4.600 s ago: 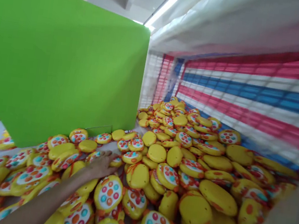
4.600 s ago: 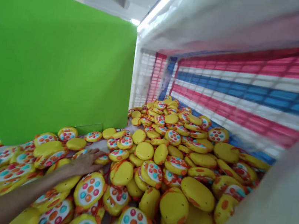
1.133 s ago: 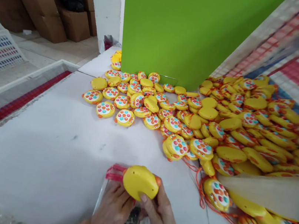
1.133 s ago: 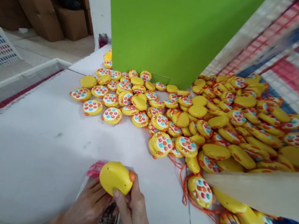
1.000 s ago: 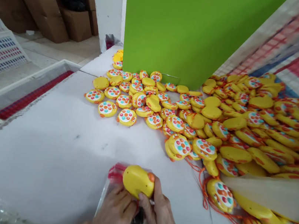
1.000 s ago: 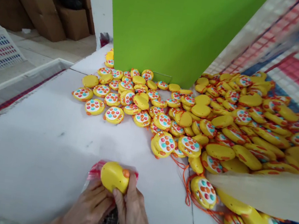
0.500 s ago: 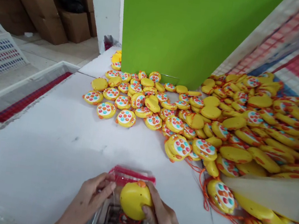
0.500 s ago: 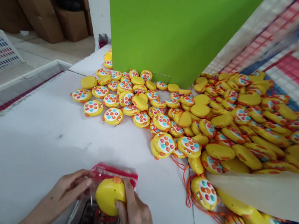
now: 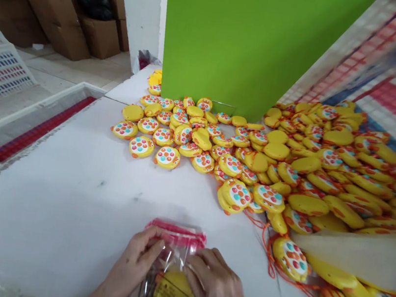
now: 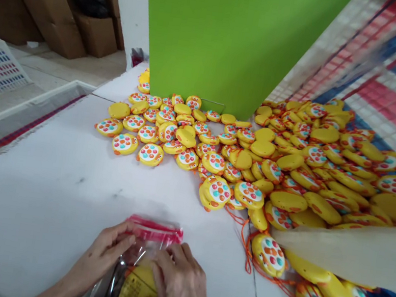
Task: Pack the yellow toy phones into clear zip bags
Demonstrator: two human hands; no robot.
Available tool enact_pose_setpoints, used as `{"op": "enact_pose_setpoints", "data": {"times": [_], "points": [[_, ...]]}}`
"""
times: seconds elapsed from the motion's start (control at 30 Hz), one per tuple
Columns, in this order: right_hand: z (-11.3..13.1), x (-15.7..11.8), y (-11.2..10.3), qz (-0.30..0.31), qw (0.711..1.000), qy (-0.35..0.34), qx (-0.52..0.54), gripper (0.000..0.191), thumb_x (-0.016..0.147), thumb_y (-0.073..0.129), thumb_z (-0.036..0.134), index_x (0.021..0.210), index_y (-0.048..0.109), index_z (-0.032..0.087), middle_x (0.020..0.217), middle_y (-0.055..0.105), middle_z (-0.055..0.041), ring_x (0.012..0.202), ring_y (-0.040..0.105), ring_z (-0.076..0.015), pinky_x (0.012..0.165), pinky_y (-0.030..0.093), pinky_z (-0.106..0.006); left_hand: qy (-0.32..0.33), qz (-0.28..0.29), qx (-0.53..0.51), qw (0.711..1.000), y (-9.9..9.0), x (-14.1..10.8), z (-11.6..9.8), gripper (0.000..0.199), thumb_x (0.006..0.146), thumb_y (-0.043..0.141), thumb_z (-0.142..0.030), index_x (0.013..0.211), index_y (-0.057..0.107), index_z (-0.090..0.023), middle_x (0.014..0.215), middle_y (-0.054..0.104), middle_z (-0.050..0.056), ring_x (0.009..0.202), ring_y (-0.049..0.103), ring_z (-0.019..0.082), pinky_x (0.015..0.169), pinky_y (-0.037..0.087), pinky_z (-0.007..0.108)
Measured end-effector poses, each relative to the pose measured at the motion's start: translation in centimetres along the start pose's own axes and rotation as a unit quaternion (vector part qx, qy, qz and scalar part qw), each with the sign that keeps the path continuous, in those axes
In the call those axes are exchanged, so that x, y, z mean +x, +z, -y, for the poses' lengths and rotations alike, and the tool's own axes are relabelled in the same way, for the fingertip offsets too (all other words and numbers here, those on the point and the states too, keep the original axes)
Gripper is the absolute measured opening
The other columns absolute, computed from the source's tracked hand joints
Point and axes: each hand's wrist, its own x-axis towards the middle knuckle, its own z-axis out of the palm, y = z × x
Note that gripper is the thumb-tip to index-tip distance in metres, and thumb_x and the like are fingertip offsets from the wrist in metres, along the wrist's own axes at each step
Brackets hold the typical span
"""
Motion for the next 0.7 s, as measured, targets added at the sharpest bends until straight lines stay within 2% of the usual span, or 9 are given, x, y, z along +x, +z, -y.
{"op": "enact_pose_setpoints", "data": {"times": [0.1,0.2,0.4,0.5,0.6,0.7], "points": [[1.2,1.0,0.7,-0.037,0.998,0.001,0.046,0.014,0.086,0.047,0.015,0.087,0.060,0.021,0.082,0.062,-0.0025,0.076,0.058,-0.0173,0.064,0.047,-0.026,0.002,0.005,0.012,1.000,-0.2,-0.2,0.5,0.023,0.083,0.048,-0.034,0.081,0.060,-0.014,0.075,0.061,0.003,0.074,0.057,0.017,0.068,0.045,0.026],[2.2,2.1,1.7,-0.061,0.998,-0.005,0.029,0.015,0.085,0.045,0.012,0.084,0.059,0.020,0.079,0.062,-0.0033,0.073,0.058,-0.0177,0.063,0.046,-0.027,0.015,0.003,0.041,0.999,-0.1,-0.4,0.4,0.023,0.084,0.046,-0.031,0.084,0.062,-0.014,0.074,0.061,0.003,0.074,0.056,0.017,0.072,0.045,0.027],[2.7,3.2,2.4,-0.091,0.996,-0.014,-0.019,0.018,0.082,0.044,0.008,0.074,0.055,0.019,0.070,0.060,-0.0019,0.064,0.057,-0.0168,0.058,0.041,-0.026,0.081,-0.006,0.177,0.981,0.7,-0.7,-0.3,0.024,0.086,0.040,-0.026,0.084,0.062,-0.016,0.075,0.063,0.005,0.067,0.055,0.017,0.061,0.043,0.025],[2.2,3.2,2.3,-0.126,0.992,-0.008,-0.014,0.021,0.083,0.041,0.010,0.069,0.053,0.020,0.065,0.059,-0.0010,0.057,0.056,-0.0155,0.053,0.040,-0.025,0.110,0.018,0.221,0.969,0.8,-0.9,0.0,0.026,0.087,0.036,-0.025,0.085,0.061,-0.017,0.075,0.063,0.005,0.066,0.056,0.017,0.062,0.043,0.025],[0.1,1.6,1.6,-0.150,0.987,0.059,0.027,0.017,0.083,0.041,0.017,0.072,0.052,0.020,0.064,0.059,0.0000,0.055,0.058,-0.0131,0.053,0.043,-0.021,0.102,0.035,0.227,0.968,0.1,-1.1,0.6,0.026,0.090,0.034,-0.029,0.088,0.058,-0.019,0.075,0.062,0.003,0.068,0.057,0.016,0.065,0.042,0.024],[-4.2,-2.6,0.3,-0.158,0.967,0.201,0.004,0.015,0.083,0.042,0.030,0.076,0.053,0.022,0.064,0.062,0.0002,0.051,0.059,-0.0133,0.050,0.045,-0.022,0.057,0.009,0.217,0.975,-1.0,-1.1,1.4,0.029,0.090,0.035,-0.037,0.082,0.055,-0.019,0.070,0.058,0.001,0.066,0.053,0.016,0.062,0.039,0.023]]}}
